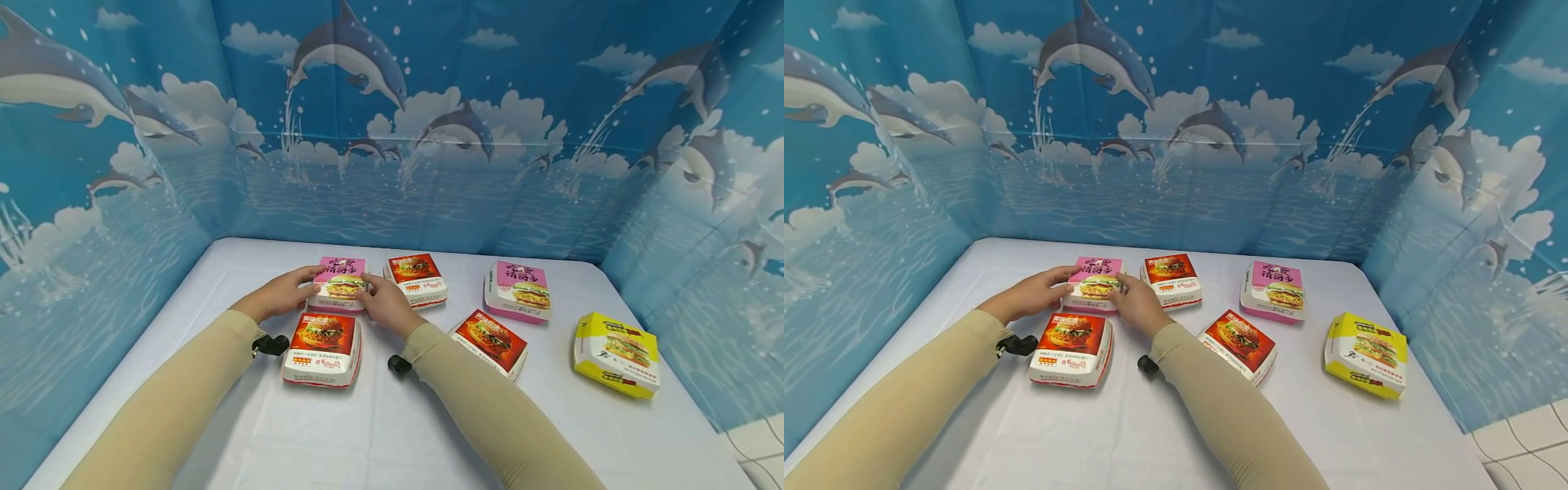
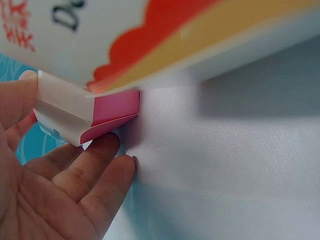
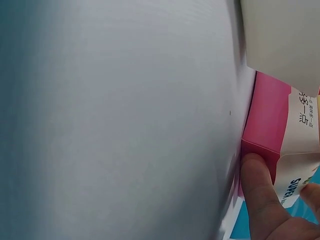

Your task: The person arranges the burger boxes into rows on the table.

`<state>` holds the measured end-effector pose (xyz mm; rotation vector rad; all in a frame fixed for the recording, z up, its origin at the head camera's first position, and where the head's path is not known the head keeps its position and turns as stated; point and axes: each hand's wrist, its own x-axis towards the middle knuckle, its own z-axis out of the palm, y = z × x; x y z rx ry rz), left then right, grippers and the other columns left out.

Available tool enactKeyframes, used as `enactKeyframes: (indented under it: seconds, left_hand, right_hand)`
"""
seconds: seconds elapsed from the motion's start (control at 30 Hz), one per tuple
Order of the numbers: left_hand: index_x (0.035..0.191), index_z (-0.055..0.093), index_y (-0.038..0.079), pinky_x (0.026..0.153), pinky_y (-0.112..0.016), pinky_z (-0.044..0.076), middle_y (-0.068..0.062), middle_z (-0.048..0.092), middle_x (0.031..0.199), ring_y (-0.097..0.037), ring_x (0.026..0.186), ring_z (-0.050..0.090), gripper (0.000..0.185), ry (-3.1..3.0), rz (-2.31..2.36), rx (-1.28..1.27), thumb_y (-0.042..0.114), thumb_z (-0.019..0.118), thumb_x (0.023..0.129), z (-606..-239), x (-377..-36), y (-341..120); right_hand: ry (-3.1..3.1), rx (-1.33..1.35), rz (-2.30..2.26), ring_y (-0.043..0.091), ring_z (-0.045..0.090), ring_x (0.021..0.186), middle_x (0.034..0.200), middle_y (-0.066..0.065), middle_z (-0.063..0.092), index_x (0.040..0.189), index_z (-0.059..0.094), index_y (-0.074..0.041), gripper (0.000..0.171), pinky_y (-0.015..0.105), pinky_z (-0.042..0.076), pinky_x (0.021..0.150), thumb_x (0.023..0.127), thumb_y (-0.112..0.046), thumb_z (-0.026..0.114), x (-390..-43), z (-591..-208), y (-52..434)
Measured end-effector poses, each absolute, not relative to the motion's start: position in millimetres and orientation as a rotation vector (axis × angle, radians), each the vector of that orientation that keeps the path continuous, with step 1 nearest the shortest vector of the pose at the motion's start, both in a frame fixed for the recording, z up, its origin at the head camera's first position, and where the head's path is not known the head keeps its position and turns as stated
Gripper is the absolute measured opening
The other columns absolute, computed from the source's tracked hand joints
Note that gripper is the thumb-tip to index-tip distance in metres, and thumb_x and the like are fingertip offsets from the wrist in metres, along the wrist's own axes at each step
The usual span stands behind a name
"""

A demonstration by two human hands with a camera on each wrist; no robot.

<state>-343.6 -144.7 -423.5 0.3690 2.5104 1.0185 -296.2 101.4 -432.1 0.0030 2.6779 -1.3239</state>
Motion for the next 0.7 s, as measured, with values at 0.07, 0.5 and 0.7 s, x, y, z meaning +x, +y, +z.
enactKeyframes:
  seconds: [0.07,0.5,0.7]
  left_hand:
    - [0.168,0.027,0.034,0.115,-0.055,0.046,-0.010,0.028,0.175,-0.036,0.149,0.044,0.064,2.511,1.018,0.373,0.044,0.052,0.110,-424.1,-343.9,-145.0]
    - [0.168,0.028,0.034,0.113,-0.053,0.048,-0.010,0.028,0.174,-0.035,0.147,0.046,0.063,2.514,1.019,0.378,0.042,0.053,0.110,-423.9,-344.4,-145.9]
    - [0.168,0.029,0.032,0.110,-0.050,0.050,-0.011,0.029,0.174,-0.033,0.142,0.050,0.063,2.509,1.031,0.373,0.041,0.054,0.110,-423.9,-344.0,-145.5]
  right_hand:
    - [2.676,0.001,-1.324,0.014,0.058,0.066,0.091,0.008,0.060,0.160,0.048,-0.028,0.056,0.026,0.050,0.057,0.106,-0.034,0.064,-296.1,-432.3,101.7]
    - [2.690,-0.005,-1.319,0.014,0.058,0.066,0.090,0.007,0.061,0.160,0.048,-0.027,0.056,0.026,0.050,0.058,0.106,-0.034,0.064,-295.6,-433.2,101.3]
    - [2.690,0.011,-1.295,0.014,0.057,0.065,0.089,0.007,0.061,0.160,0.047,-0.028,0.056,0.026,0.048,0.057,0.107,-0.034,0.062,-295.2,-432.0,100.1]
